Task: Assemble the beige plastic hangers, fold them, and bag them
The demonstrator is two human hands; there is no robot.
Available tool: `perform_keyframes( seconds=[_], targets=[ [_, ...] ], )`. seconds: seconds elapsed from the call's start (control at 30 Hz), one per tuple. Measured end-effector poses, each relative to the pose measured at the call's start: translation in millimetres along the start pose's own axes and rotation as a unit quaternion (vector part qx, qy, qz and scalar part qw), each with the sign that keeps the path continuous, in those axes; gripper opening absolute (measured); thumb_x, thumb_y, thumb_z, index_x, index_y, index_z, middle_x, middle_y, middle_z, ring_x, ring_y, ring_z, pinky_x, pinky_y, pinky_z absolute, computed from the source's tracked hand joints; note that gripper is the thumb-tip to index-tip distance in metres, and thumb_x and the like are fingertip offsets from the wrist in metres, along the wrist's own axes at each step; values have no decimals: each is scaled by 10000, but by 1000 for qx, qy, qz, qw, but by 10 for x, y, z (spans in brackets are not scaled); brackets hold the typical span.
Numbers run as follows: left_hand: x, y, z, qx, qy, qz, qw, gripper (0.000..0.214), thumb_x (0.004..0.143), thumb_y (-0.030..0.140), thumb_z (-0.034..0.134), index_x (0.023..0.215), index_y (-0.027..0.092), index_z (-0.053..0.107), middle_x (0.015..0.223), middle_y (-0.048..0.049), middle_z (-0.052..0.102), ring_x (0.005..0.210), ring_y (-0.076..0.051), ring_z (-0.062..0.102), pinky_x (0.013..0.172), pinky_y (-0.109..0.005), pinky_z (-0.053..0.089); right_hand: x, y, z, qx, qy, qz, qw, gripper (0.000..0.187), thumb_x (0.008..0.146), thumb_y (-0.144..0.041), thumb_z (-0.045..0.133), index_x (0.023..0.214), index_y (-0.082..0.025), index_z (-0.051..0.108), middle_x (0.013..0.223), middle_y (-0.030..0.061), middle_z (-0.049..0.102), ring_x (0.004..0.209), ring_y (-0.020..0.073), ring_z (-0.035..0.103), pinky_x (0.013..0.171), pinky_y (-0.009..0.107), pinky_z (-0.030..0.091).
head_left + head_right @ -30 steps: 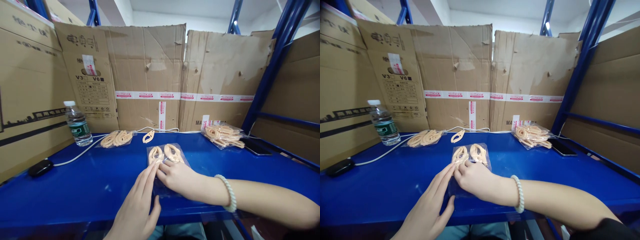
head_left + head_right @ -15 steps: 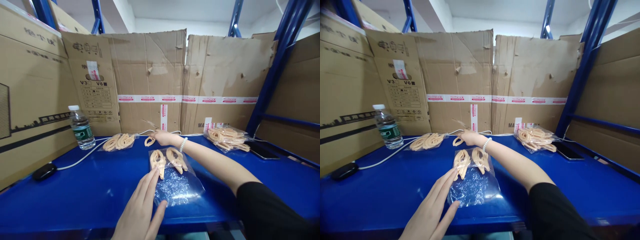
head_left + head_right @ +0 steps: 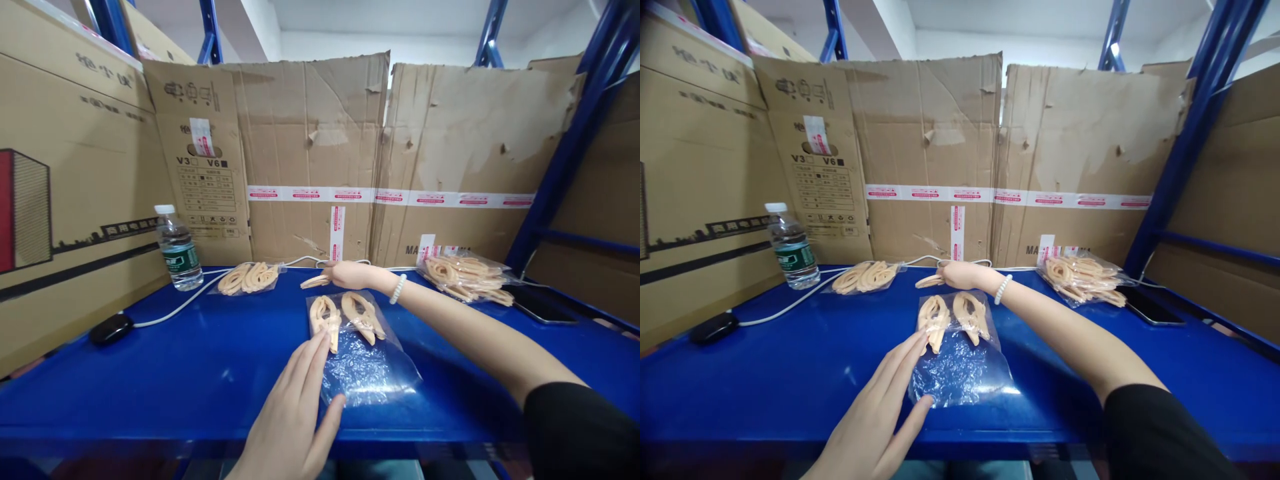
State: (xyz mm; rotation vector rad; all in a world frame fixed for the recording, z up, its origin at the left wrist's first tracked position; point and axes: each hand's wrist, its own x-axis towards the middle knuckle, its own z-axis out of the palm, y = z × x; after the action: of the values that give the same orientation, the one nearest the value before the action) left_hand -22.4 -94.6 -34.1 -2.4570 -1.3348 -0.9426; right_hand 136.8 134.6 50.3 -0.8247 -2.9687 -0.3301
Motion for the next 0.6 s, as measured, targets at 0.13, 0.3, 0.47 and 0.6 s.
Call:
perform_keyframes(
  seconds=[0.13,0.3,0.47,0.6],
  targets=[
    [-4,0,16,7,-4,-2,1000,607,918,248,454,1476,166,230,1471,-151,407,1330,-303,422,1007,-436,497,-395,-104,-272,21,97,2,995,228,942,-112,384,1038,-92,590,1009,117,568,802,160,576,757,307,498],
    [-19,-15,39,5,-9,-6,1000,614,918,201,425,1489,169,202,1496,-131,373,1354,-285,389,1029,-422,482,-1121,-556,-686,73,279,-25,957,242,966,-193,421,1171,-161,544,997,81,592,851,164,594,746,302,508],
    [-26,-25,54,-1,-4,-3,1000,629,910,177,413,1498,177,189,1500,-128,366,1356,-288,382,1040,-434,469,-1757,-1246,-892,81,298,-11,951,172,937,-184,488,1082,-242,559,887,32,657,759,160,622,656,270,517],
    [-20,-25,63,5,-8,-7,1000,636,910,176,410,1501,175,174,1516,-127,334,1373,-287,354,1058,-440,451,-1790,-1547,-719,-18,207,-89,974,189,939,-168,436,961,-202,620,736,50,613,597,179,538,528,317,449]
  ],
)
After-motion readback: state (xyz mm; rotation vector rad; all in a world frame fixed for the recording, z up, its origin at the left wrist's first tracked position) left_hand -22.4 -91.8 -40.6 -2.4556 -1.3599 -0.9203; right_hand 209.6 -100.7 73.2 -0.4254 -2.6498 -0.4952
